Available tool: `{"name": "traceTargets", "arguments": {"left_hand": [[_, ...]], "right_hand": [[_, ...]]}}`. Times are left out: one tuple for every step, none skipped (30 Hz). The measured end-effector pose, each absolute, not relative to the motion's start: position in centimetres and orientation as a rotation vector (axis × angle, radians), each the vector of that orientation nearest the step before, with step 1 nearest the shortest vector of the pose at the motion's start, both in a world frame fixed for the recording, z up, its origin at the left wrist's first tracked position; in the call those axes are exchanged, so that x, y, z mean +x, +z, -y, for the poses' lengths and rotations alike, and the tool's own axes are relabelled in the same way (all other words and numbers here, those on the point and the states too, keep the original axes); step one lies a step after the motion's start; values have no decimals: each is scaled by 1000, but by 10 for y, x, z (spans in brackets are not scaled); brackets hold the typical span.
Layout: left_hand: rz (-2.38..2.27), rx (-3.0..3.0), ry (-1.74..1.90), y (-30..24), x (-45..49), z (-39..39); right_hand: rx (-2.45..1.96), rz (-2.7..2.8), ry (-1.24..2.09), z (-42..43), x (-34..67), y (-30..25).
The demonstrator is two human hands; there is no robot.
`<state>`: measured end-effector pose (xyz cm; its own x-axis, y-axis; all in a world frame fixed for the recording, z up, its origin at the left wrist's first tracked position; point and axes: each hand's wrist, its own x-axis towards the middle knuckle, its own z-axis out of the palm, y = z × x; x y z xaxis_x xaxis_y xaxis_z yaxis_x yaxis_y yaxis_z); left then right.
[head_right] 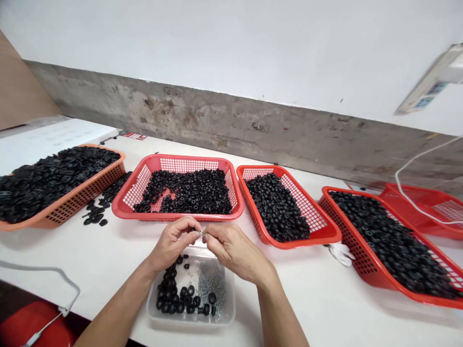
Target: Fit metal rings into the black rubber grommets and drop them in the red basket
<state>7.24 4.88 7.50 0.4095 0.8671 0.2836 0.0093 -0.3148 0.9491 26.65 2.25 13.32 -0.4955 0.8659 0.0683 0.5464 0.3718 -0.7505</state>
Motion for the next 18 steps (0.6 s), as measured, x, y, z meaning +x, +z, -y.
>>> {"name": "traceTargets", "arguments": {"left_hand": [[-764,1623,1052,75,72,-49],[-746,1592,1040,74,72,-49],[-728,1566,1028,74,72,-49],[-711,1547,1018,74,72,-49],[-696,1534,1007,74,72,-49],[-683,1524,999,74,72,-49],[-673,1513,991,74,72,-48],[-663,1503,983,74,72,-48],[-654,1491,977,74,72,-48],[-646,1479,973,74,72,-48],[-639,1467,971,73,72,-48],[-634,1456,971,73,72,-48],[-636,1450,973,72,72,-48],[-646,1452,976,72,72,-48],[-668,1466,981,71,72,-48],[-700,1497,990,71,72,-49],[-743,1541,1003,71,72,-49],[-789,1597,1018,72,72,-49]], "right_hand": [[-1214,2180,936,-22,266,133],[-1211,2180,935,-22,266,133],[-1210,2184,934,-22,266,133],[-1209,2189,935,-22,266,133],[-1207,2193,939,-22,266,133],[-1205,2194,945,-22,266,133],[-1201,2192,953,-22,266,133],[-1200,2188,960,-22,266,133],[-1200,2183,961,-21,266,133],[-1201,2179,956,-21,266,134],[-1204,2177,946,-21,265,134],[-1209,2176,932,-21,264,134],[-1218,2177,914,-21,263,134],[-1234,2178,892,-21,262,133],[-1260,2176,862,-20,260,132],[-1297,2172,821,-20,258,131],[-1343,2167,771,-19,257,130],[-1391,2163,717,-19,255,128]]}}
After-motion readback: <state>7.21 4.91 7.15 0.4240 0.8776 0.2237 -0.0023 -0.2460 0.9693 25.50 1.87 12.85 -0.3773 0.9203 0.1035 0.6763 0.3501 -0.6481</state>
